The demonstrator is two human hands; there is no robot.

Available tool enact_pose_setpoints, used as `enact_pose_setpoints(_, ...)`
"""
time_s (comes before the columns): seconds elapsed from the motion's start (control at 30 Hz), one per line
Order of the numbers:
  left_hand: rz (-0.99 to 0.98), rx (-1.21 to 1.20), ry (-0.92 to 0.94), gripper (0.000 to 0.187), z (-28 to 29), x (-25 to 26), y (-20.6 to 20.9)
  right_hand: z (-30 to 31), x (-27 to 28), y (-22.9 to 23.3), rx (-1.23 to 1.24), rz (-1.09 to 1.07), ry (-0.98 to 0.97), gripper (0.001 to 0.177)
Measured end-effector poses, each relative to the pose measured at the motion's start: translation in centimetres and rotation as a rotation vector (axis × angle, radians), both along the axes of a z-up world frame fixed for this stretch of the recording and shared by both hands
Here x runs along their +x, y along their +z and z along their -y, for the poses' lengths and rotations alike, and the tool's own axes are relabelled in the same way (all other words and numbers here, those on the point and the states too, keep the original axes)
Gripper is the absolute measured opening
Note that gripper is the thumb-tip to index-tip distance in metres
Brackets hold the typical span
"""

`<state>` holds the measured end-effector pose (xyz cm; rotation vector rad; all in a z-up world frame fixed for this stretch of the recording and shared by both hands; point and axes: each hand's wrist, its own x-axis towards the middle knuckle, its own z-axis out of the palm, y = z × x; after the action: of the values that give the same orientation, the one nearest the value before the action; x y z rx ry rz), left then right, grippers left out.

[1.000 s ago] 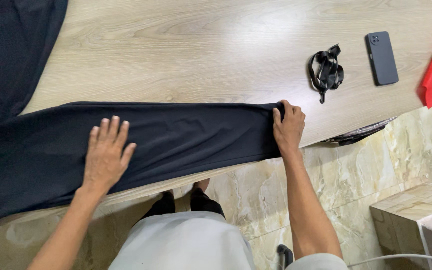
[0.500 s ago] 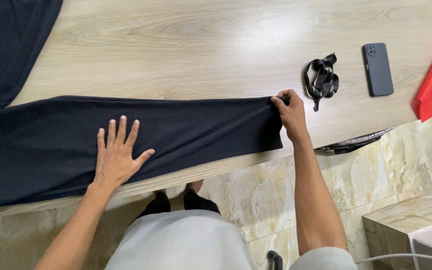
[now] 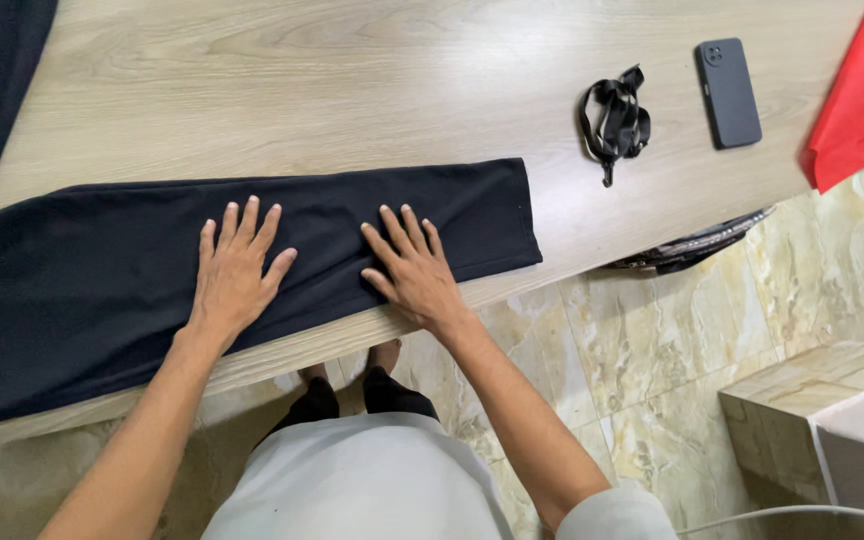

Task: The person folds a white cloth and places it on a stack of other folded clothes. Then, the person picks up a pair of black trousers from a chair, lays them on the table, and folds them neatly before placing them on the stack.

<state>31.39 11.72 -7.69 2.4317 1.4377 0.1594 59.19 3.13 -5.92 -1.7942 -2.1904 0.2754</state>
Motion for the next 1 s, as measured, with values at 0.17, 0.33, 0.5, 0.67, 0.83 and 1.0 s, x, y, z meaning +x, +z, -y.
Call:
enact_pose_setpoints(0.17,-0.007,0.010,-0.018,0.079,-1.1,0.5,-0.3,2.7,2.2,-0.5,-0.117,0.070,-0.016,0.073)
enact_pose_setpoints(0.33,-0.013,0.010,-0.026,0.084,-0.8,0.8,-0.1,6.0,5.8,-1.5,-0.057,0.096,-0.219,0.069)
enact_pose_setpoints(0.5,-0.004,-0.050,-0.094,0.076,-1.0,1.3,-0.4,7.0,9.6,-1.7,0.053,-0.221,-0.940,0.043)
enact_pose_setpoints(0.67,0.001,-0.044,-0.105,0.079,-1.5,2.8,-1.1,5.9,11.4,-1.0,-0.062,-0.558,-1.103,0.033)
enact_pose_setpoints(0.83,-0.049,-0.079,-0.119,0.083,-1.9,2.8,-1.7,6.5,11.9,-1.3,0.080,-0.443,-0.860,0.040)
enact_pose_setpoints(1.0,-0.070,-0.096,-0.126,0.084,-2.1,2.6,-2.0,6.6,15.6,-2.2,-0.135,-0.730,-0.832,0.028)
